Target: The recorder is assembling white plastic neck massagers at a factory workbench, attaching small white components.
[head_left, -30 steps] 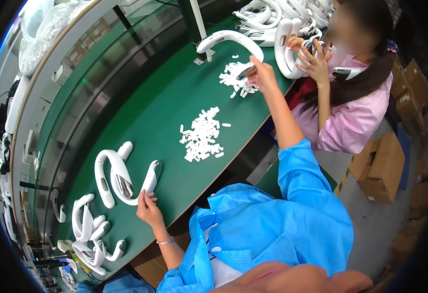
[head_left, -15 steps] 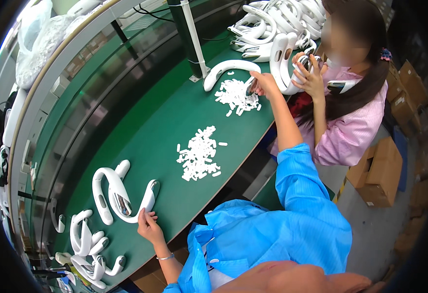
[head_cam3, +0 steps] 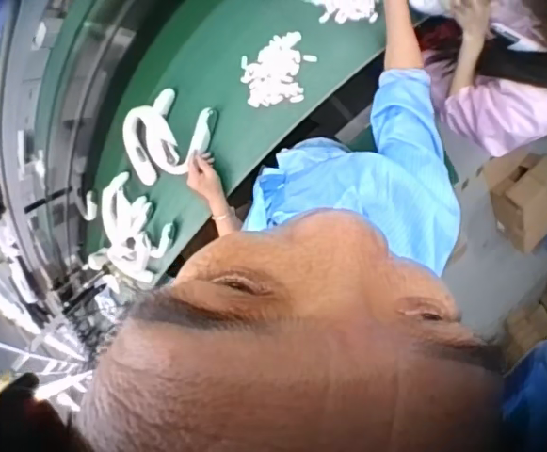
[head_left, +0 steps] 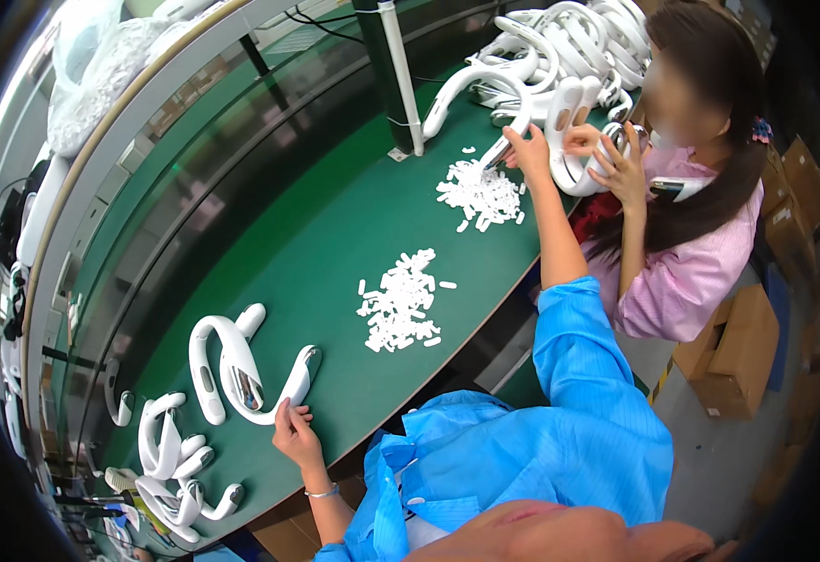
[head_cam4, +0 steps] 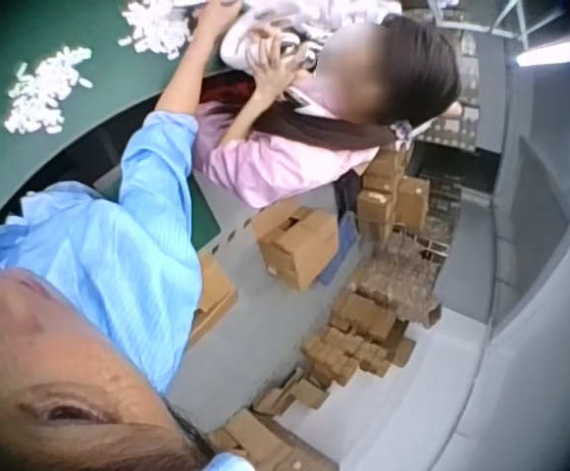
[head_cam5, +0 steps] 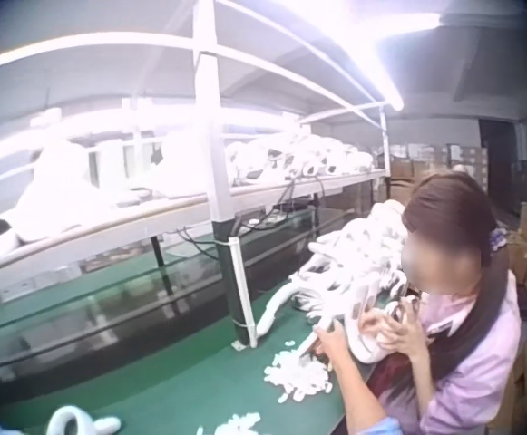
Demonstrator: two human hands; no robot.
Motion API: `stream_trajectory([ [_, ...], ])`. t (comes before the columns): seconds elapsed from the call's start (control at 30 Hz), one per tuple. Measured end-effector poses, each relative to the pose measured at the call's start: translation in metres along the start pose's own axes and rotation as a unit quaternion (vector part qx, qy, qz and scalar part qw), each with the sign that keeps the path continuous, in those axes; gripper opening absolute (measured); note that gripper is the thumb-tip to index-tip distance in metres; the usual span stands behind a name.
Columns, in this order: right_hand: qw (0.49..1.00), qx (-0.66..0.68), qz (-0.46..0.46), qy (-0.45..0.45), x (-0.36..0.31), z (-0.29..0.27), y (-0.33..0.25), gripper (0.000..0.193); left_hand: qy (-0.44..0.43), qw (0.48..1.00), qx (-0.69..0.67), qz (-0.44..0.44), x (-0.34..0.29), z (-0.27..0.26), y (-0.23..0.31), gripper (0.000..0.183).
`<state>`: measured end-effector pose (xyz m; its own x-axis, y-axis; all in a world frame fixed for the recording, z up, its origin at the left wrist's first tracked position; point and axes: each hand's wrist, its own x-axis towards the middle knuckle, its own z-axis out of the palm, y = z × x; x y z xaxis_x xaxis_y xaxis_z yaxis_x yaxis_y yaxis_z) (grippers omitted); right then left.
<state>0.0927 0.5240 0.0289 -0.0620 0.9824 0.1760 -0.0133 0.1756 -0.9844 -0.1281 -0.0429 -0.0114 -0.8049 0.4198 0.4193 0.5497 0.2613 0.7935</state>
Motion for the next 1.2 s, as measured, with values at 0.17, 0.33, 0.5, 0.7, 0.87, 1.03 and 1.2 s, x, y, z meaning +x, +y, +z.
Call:
stream_trajectory([
  [0.17, 0.984, 0.152, 0.09, -0.028, -0.006, -0.006, 0.0, 0.027, -0.013, 1.0, 0.003, -0.009, 0.0, -0.003, 0.002, 0.021],
  [0.33, 0.967, 0.212, 0.125, -0.062, -0.044, -0.02, -0.006, 0.027, -0.013, 1.0, -0.008, -0.016, 0.002, -0.003, 0.001, 0.021],
  [0.5, 0.968, 0.18, 0.158, -0.07, -0.062, -0.028, -0.013, 0.029, -0.011, 1.0, -0.018, -0.011, 0.005, -0.002, 0.002, 0.021],
  [0.7, 0.984, 0.109, 0.136, -0.045, -0.047, -0.016, -0.004, 0.031, -0.008, 1.0, -0.025, -0.005, 0.005, -0.002, 0.0, 0.021],
  [0.87, 0.994, 0.092, 0.06, 0.018, -0.012, 0.004, -0.003, 0.033, -0.013, 0.999, -0.036, -0.012, 0.004, -0.004, 0.002, 0.022],
  [1.03, 0.994, 0.083, 0.066, 0.018, -0.001, 0.004, -0.013, 0.036, -0.01, 0.999, -0.034, -0.01, 0.003, -0.002, 0.003, 0.021],
  [1.2, 0.989, 0.048, 0.141, 0.014, -0.032, -0.02, -0.014, 0.041, -0.012, 0.999, -0.034, -0.014, 0.003, -0.003, 0.003, 0.021],
])
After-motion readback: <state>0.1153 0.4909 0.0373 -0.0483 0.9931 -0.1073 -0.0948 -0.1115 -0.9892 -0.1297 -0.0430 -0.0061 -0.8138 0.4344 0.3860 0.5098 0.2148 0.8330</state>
